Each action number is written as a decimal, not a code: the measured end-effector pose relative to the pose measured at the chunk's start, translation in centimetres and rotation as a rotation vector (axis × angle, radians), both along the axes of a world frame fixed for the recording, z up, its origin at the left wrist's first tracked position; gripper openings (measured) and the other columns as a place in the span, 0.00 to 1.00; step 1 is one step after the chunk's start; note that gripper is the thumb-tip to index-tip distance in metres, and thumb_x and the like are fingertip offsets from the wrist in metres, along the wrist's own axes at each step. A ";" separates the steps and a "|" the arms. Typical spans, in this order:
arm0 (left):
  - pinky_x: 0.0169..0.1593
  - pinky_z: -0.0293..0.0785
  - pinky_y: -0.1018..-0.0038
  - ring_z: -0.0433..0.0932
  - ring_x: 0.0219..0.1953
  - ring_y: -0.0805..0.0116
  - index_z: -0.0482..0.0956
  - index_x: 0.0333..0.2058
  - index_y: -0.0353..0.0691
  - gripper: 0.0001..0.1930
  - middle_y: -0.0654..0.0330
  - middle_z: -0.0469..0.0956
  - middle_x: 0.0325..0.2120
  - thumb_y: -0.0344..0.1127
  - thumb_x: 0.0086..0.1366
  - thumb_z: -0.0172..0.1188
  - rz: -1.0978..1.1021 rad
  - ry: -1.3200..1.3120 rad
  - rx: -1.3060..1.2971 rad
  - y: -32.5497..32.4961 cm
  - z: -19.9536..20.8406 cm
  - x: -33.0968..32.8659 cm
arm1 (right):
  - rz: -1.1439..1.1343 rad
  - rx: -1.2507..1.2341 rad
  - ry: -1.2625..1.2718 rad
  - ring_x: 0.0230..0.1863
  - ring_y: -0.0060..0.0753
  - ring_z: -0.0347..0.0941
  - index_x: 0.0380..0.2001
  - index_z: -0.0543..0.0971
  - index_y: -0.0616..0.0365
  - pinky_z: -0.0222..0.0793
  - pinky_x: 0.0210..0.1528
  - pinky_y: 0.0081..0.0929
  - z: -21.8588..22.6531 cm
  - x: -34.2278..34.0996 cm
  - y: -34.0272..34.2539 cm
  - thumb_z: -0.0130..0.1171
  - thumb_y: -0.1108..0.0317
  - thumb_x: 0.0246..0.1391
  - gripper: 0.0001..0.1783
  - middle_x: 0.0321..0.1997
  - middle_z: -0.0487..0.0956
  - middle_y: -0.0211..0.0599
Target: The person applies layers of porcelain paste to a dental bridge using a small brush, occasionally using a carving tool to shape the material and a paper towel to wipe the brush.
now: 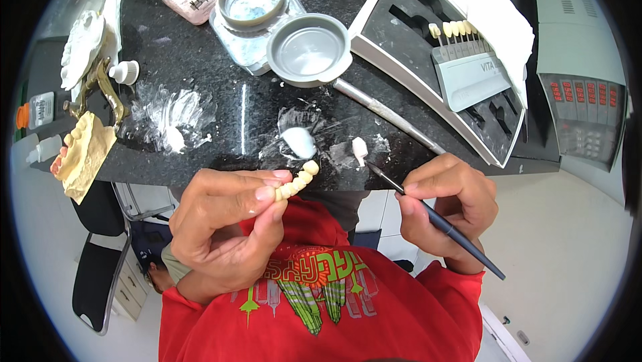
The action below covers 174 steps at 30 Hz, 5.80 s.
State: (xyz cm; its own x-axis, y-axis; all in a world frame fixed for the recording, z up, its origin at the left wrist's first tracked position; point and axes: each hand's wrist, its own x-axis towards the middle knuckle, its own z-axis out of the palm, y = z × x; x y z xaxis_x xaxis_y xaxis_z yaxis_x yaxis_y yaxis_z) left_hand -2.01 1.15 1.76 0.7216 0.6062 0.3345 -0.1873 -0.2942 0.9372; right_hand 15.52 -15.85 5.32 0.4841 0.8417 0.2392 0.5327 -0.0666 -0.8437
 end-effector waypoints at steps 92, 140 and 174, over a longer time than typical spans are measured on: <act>0.35 0.85 0.73 0.84 0.31 0.60 0.82 0.31 0.31 0.13 0.53 0.79 0.28 0.15 0.44 0.70 0.093 0.012 0.129 -0.2 0.7 0.4 | 0.080 0.215 0.007 0.25 0.31 0.79 0.28 0.82 0.62 0.75 0.26 0.22 -0.7 -1.8 3.2 0.73 0.79 0.34 0.13 0.28 0.79 0.39; 0.35 0.83 0.76 0.83 0.31 0.64 0.79 0.34 0.32 0.14 0.53 0.78 0.27 0.14 0.47 0.68 0.063 0.076 0.084 0.2 1.1 0.6 | -0.055 0.026 -0.033 0.24 0.25 0.76 0.27 0.79 0.62 0.67 0.24 0.17 0.0 -0.3 0.7 0.69 0.82 0.36 0.11 0.24 0.79 0.39; 0.32 0.82 0.77 0.83 0.29 0.65 0.80 0.30 0.31 0.13 0.53 0.80 0.26 0.15 0.44 0.70 0.102 0.095 0.045 0.1 1.5 0.8 | 0.112 0.254 -0.039 0.21 0.32 0.76 0.31 0.79 0.64 0.72 0.22 0.21 -1.3 -1.8 2.5 0.70 0.83 0.32 0.17 0.25 0.78 0.38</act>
State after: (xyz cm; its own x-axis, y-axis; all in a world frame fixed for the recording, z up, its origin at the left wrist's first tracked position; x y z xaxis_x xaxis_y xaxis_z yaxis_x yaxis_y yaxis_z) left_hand -1.21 1.25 3.27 0.6870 0.6638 0.2956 -0.0650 -0.3490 0.9348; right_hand 13.69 -13.35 4.02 0.3780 0.8000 0.4660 0.5574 0.2052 -0.8045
